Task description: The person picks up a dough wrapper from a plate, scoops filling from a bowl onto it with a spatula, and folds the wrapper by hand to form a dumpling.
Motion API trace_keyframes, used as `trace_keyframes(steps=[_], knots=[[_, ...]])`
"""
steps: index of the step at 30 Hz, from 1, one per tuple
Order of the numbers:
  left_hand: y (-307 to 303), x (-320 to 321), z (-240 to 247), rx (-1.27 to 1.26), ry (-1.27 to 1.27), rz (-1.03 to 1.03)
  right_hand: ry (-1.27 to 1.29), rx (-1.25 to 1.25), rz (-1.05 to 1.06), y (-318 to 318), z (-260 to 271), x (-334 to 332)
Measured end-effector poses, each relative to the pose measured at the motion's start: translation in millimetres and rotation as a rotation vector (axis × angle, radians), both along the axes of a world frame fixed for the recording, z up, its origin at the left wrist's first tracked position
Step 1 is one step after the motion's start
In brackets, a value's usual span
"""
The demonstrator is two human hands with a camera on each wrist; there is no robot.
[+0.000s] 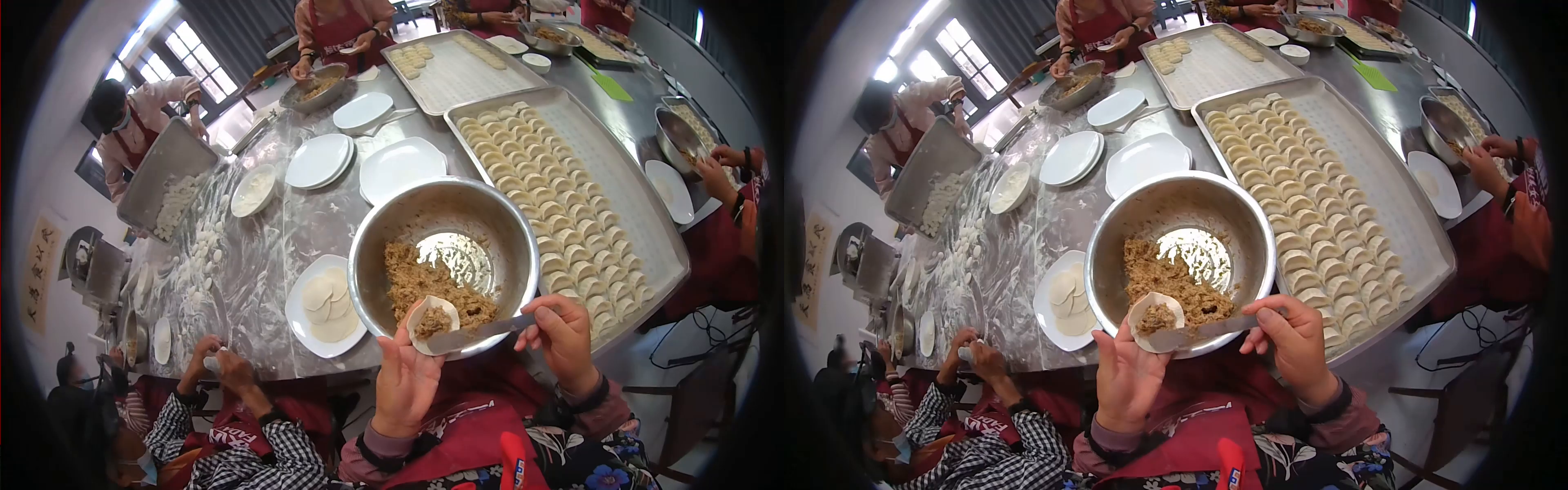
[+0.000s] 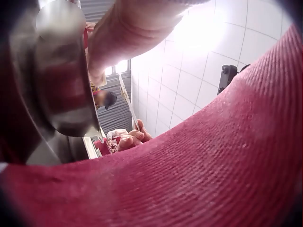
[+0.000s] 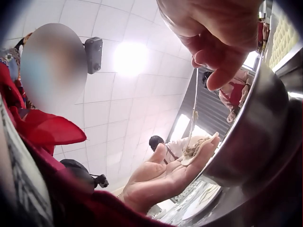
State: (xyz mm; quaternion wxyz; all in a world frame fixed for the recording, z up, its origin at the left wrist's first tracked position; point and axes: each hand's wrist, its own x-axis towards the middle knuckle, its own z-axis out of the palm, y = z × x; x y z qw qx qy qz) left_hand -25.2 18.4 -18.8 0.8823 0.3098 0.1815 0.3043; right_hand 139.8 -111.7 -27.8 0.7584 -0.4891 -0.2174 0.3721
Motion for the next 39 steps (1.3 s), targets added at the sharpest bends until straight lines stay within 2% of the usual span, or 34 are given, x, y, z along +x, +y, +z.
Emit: trace_keyframes(steps=[6, 12, 18, 23, 30, 35, 39], knots=[[-3, -1, 5, 0.03, -0.017, -0.023, 0.017, -0.02, -0.025, 4, -2, -1], [-5, -1, 4, 0.081, -0.016, -0.034, 0.012, 0.077, -0.041, 3, -3, -6], [-7, 0, 4, 0.1, -0.02, -0.037, -0.075, 0.076, -0.058, 3, 2, -6], [-8, -1, 1, 0.111, -0.014, -0.05, 0.083, 0.078, -0.09, 4, -2, -4], [-9, 1, -1, 0.085, 0.008, -0.059, 0.155, 0.105, -0.082, 7, -12, 3], [-8, 1, 1, 0.043, 0.01, -0.071, 0.357, 0.197, 0.0, 8, -18, 8], [-5, -2, 2, -0.009, -0.013, -0.008, 0.381, 0.225, 0.015, 2, -10, 12]])
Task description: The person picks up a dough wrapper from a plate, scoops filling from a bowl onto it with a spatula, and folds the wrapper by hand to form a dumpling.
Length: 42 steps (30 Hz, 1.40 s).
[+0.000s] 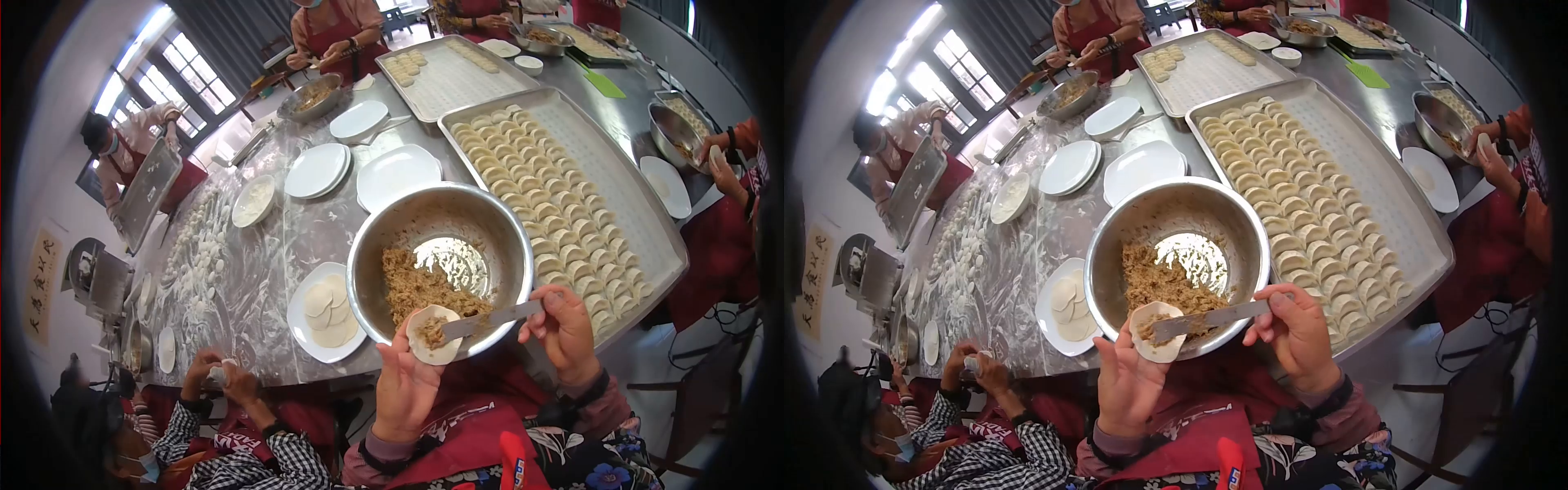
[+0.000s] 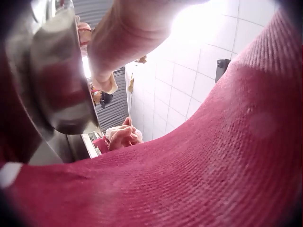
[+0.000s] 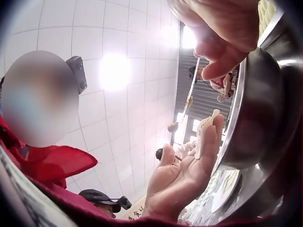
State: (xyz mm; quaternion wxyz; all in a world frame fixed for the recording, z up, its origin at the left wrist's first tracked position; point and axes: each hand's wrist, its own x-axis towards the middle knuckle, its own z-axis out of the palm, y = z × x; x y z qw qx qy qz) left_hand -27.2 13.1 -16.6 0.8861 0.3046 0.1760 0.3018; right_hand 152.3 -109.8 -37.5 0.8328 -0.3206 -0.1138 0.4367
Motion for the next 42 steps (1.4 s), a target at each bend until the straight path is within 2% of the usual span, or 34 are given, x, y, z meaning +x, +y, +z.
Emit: trace_keyframes(steps=[3, 4, 6, 7, 8, 10, 11, 15, 18, 20, 22, 24, 25, 28, 33, 36, 38, 40, 42], knots=[[7, -8, -2, 0.02, 0.018, 0.102, -0.314, -0.066, -0.17, -8, 9, 4], [11, -12, -3, 0.019, 0.016, 0.1, -0.317, -0.067, -0.171, -10, 15, 5], [17, -21, -4, 0.022, 0.042, 0.175, -1.221, -0.382, -0.285, -12, 27, 7], [18, -24, -1, 0.029, 0.045, 0.178, -1.551, -0.288, -0.298, -4, 37, 7], [17, -25, -1, 0.023, 0.043, 0.178, -1.554, -0.292, -0.294, 1, 34, 3], [17, -29, 3, 0.025, 0.04, 0.147, -1.828, -0.244, -0.052, 12, 22, -2], [16, -29, 6, 0.026, 0.034, 0.152, -1.866, -0.24, -0.008, 14, 22, -3], [11, -32, 9, -0.033, -0.003, 0.0, -1.864, -0.268, -0.022, 10, 24, -4], [10, -29, 8, -0.079, -0.048, -0.086, -1.837, -0.402, 0.039, -3, 26, -1], [8, -26, 6, -0.098, -0.036, -0.141, -1.812, -0.589, -0.161, -11, 33, -5], [7, -23, 0, -0.139, -0.084, -0.172, -1.823, -0.569, -0.221, -13, 42, -13], [5, -22, 0, -0.167, -0.059, -0.206, -1.863, -0.346, -0.398, -7, 47, -27], [5, -22, -1, -0.171, -0.059, -0.208, -1.863, -0.351, -0.395, -2, 47, -32], [2, -25, -5, -0.209, -0.141, -0.248, -2.039, -0.104, -0.397, 13, 33, -45], [0, -27, -5, -0.207, -0.075, -0.219, -1.995, -0.005, -0.336, 23, 21, -52], [-2, -22, -8, -0.214, -0.076, -0.193, -1.891, -0.047, -0.33, 30, 30, -49], [0, -21, -8, -0.209, -0.101, -0.226, -1.621, -0.12, -0.202, 32, 39, -46], [-2, -20, -9, -0.213, -0.124, -0.262, -1.577, -0.156, -0.161, 35, 42, -44], [-6, -18, -7, -0.053, -0.046, -0.242, -1.477, -0.143, -0.097, 37, 40, -43]])
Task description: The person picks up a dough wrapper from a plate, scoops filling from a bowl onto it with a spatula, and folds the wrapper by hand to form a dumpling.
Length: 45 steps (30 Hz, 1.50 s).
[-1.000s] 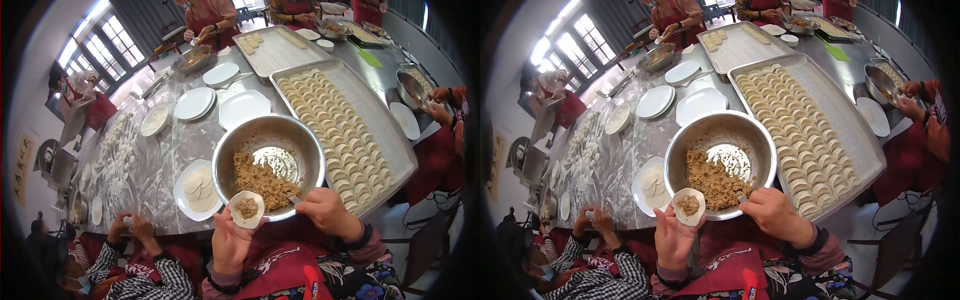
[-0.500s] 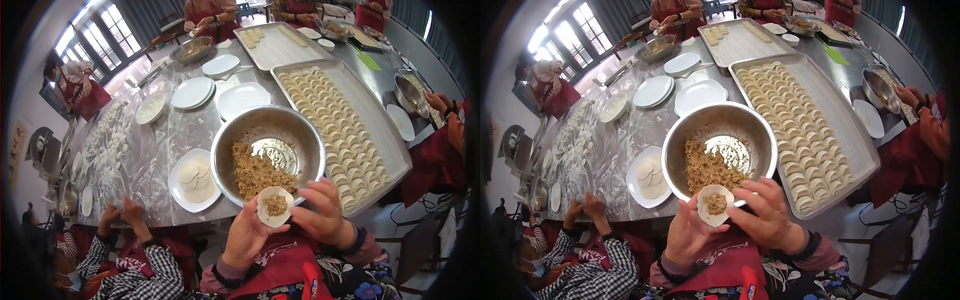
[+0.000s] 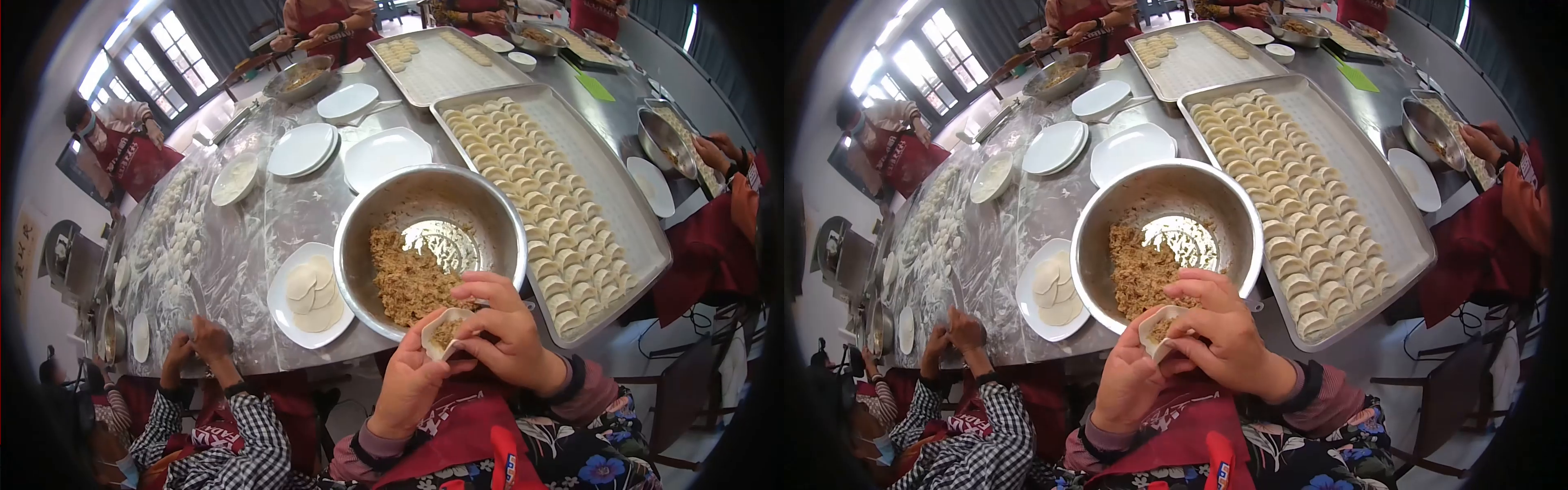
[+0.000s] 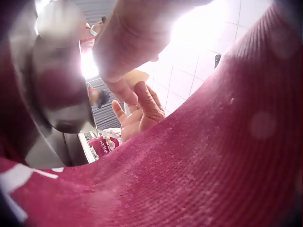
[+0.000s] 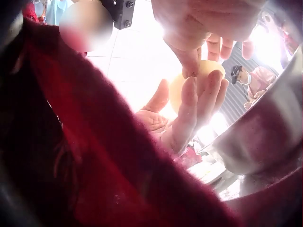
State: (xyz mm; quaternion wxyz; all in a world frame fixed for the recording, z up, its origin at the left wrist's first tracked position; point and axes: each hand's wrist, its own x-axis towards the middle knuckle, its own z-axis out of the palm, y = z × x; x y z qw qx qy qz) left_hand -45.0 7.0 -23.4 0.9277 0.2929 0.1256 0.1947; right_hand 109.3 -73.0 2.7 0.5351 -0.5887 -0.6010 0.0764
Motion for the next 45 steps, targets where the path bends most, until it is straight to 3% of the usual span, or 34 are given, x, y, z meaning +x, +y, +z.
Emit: trace_keyframes(steps=[12, 17, 22, 23, 26, 35, 40, 44, 45], knots=[[-12, 5, -5, 0.204, 0.187, 0.201, 0.154, -0.019, 0.011, 4, -13, -2], [-12, 3, 6, 0.256, 0.148, 0.284, 0.403, 0.082, -0.099, -3, -4, -7], [-17, -4, 22, 0.476, 0.159, 0.382, 0.178, 0.051, -0.177, -13, -11, 0], [-16, -4, 22, 0.512, 0.141, 0.378, 0.212, -0.006, -0.094, -14, -14, -3], [-13, -1, 21, 0.529, 0.148, 0.328, 0.29, -0.071, 0.015, -16, -12, -8], [-18, 9, 17, 0.594, 0.248, 0.386, 0.359, 0.012, -0.109, -16, -15, -12], [-21, 11, 17, 0.611, 0.238, 0.389, 0.086, 0.168, -0.117, -13, -23, -6], [-19, 11, 11, 0.544, 0.194, 0.36, 0.046, 0.196, -0.086, -14, -22, -5], [-18, 10, 11, 0.52, 0.179, 0.341, 0.138, 0.137, -0.095, -15, -22, -6]])
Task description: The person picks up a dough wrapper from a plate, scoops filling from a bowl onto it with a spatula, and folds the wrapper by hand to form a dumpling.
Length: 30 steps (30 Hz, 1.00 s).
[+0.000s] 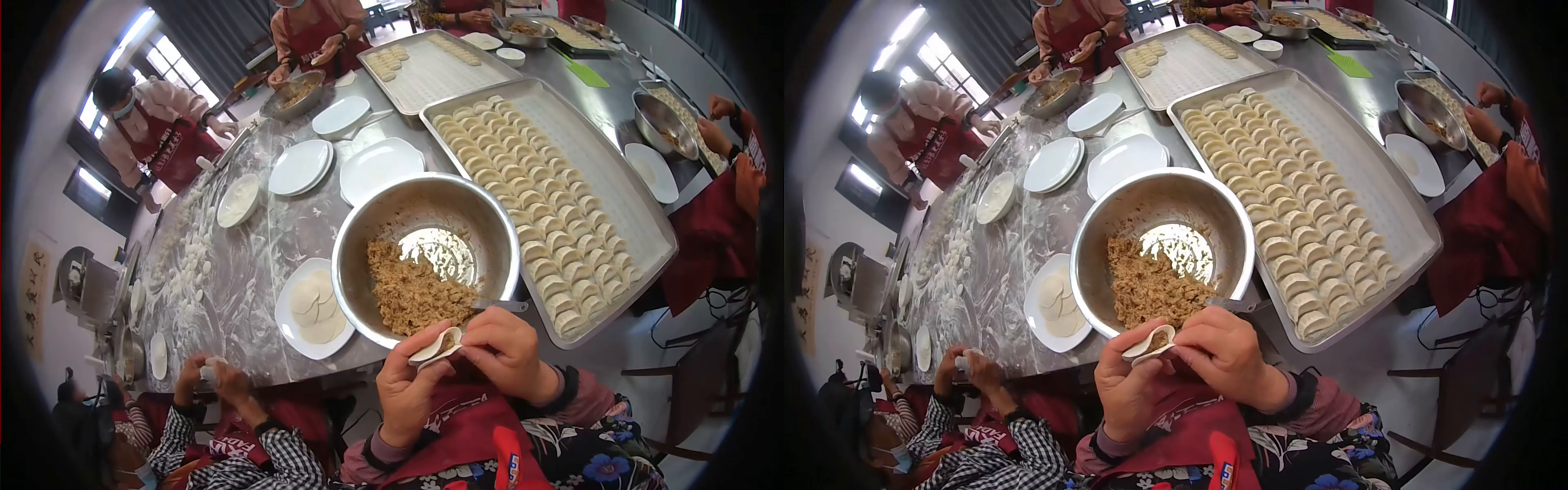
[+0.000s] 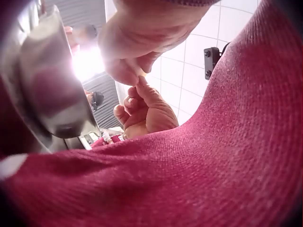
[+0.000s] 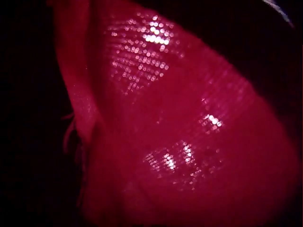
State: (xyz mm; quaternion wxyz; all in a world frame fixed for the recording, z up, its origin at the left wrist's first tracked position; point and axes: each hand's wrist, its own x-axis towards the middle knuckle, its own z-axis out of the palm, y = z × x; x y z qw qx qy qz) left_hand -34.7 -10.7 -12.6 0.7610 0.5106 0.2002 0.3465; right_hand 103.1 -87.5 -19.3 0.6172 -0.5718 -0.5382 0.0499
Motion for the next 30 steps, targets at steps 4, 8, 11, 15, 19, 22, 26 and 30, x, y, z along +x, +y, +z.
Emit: trace_keyframes(steps=[4, 8, 11, 15, 19, 22, 26, 30], knots=[[-2, 0, -1, -0.002, 0.018, 0.032, 0.392, -0.175, 0.014, -3, 10, -6], [0, 1, -3, -0.015, -0.066, -0.011, 0.235, -0.07, 0.001, 0, -2, -4], [0, -1, -4, -0.041, -0.021, -0.033, 0.067, -0.019, -0.003, -3, -5, -2], [3, -4, -4, -0.077, -0.008, -0.105, 0.116, -0.005, 0.08, 0, 0, 0], [0, -5, -3, -0.103, 0.011, -0.094, 0.433, -0.163, 0.12, -1, 10, -1], [-2, -2, 3, -0.163, -0.012, -0.068, 0.229, -0.117, 0.119, -2, 2, 4], [0, 2, 2, -0.147, -0.063, -0.047, 0.087, -0.022, 0.045, -5, 1, -2], [2, -2, -4, -0.164, -0.005, -0.067, 0.107, -0.017, 0.047, -3, 0, -5]])
